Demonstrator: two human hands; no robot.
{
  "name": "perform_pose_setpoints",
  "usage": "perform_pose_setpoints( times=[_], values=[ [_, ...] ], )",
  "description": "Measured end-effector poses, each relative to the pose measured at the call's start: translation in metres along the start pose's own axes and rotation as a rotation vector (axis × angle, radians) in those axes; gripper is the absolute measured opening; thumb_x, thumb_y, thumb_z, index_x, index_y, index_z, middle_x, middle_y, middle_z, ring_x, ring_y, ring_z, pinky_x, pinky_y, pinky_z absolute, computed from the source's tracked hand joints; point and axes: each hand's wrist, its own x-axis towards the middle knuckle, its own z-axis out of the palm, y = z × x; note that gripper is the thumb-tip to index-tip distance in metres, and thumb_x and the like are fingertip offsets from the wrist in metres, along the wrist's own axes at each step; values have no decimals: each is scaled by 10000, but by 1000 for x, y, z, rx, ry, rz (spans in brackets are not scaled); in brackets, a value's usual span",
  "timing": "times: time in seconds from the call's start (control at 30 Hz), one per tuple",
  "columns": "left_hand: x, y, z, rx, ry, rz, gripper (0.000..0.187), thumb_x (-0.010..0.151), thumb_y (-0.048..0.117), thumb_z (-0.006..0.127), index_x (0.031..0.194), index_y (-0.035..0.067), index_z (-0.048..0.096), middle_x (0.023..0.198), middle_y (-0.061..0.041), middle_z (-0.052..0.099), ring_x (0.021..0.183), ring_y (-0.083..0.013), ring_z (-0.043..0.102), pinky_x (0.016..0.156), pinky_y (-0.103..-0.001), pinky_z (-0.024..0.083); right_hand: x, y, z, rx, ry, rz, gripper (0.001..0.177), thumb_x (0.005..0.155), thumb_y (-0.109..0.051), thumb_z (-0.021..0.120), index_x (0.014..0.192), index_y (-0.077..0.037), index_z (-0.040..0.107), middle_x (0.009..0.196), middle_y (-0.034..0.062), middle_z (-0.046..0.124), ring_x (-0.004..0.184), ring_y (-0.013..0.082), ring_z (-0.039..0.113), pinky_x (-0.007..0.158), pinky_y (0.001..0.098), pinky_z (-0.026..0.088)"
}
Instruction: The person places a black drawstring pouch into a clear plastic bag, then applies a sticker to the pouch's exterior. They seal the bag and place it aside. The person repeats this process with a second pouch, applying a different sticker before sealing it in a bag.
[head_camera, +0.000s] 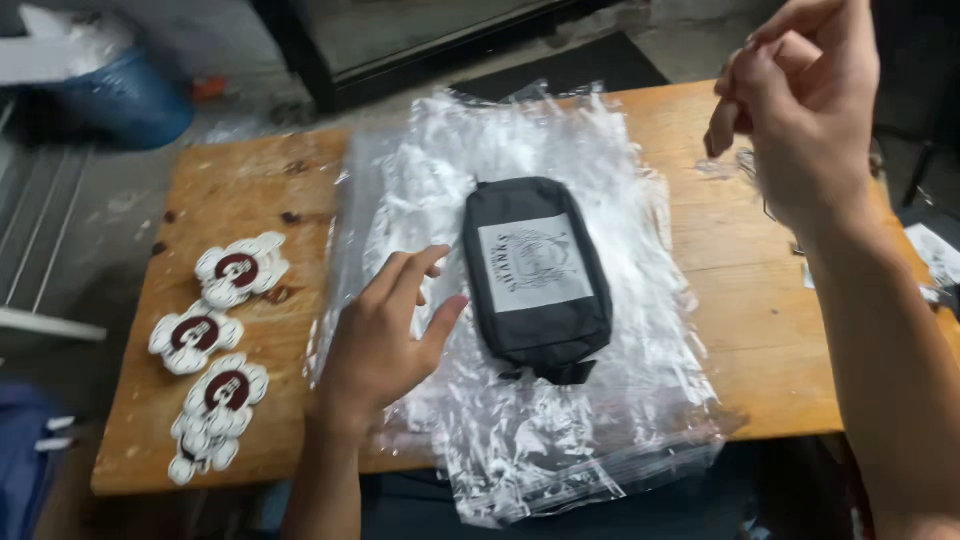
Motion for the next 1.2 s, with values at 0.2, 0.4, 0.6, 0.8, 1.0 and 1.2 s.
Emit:
perform_pose_setpoints(
  times=[0.2, 0.4, 0.6, 0.8, 1.0, 1.2],
  values=[
    [-112, -23, -18, -296, 426, 74, 184, 963, 62, 568, 1127, -10, 608, 944, -118, 652, 829, -225, 650, 806, -321, 538, -35, -6, 135, -281, -510, 305, 163, 990, 28, 468, 951, -59, 600, 878, 52, 653, 614, 136, 479, 476, 286, 362],
    [-211, -29, -12, -464, 578, -147, 134, 983, 103, 520, 990, 19, 624, 788, -91, 640, 728, -211, 634, 714, -294, 500, -69, -2, 283, -450, -1030, -49, 167, 951, -193, 637, 1063, -88, 701, 1034, 67, 720, 803, 225, 679, 673, 351, 534],
    [-261, -36, -3, -552, 624, -239, 150, 986, 93, 511, 955, 7, 631, 744, -99, 612, 657, -190, 595, 624, -285, 480, -127, 3, 397, -604, -1110, -687, 448, 957, -426, 656, 1184, -45, 590, 1089, 155, 575, 943, 337, 602, 593, 477, 578],
    [-278, -53, -3, -555, 658, -236, 136, 993, 75, 503, 972, 7, 619, 754, -94, 595, 683, -199, 577, 666, -303, 481, -160, 12, 440, -849, -1195, -546, 538, 894, -552, 716, 1027, -38, 629, 1024, 186, 562, 894, 375, 641, 631, 496, 585],
    [-275, -63, -3, -539, 653, -256, 156, 1005, 98, 484, 985, 20, 617, 780, -93, 607, 697, -192, 592, 683, -294, 486, -161, 11, 435, -844, -1170, -646, 354, 1011, -382, 603, 956, -32, 619, 988, 153, 554, 641, 316, 674, 399, 431, 533],
    [-255, -57, -12, -549, 669, -258, 155, 1004, 107, 488, 1005, 14, 612, 807, -91, 616, 736, -187, 617, 735, -285, 509, -145, 9, 423, -690, -1083, -488, 404, 981, -493, 591, 983, -92, 634, 906, 115, 603, 552, 379, 636, 443, 502, 488]
  ],
)
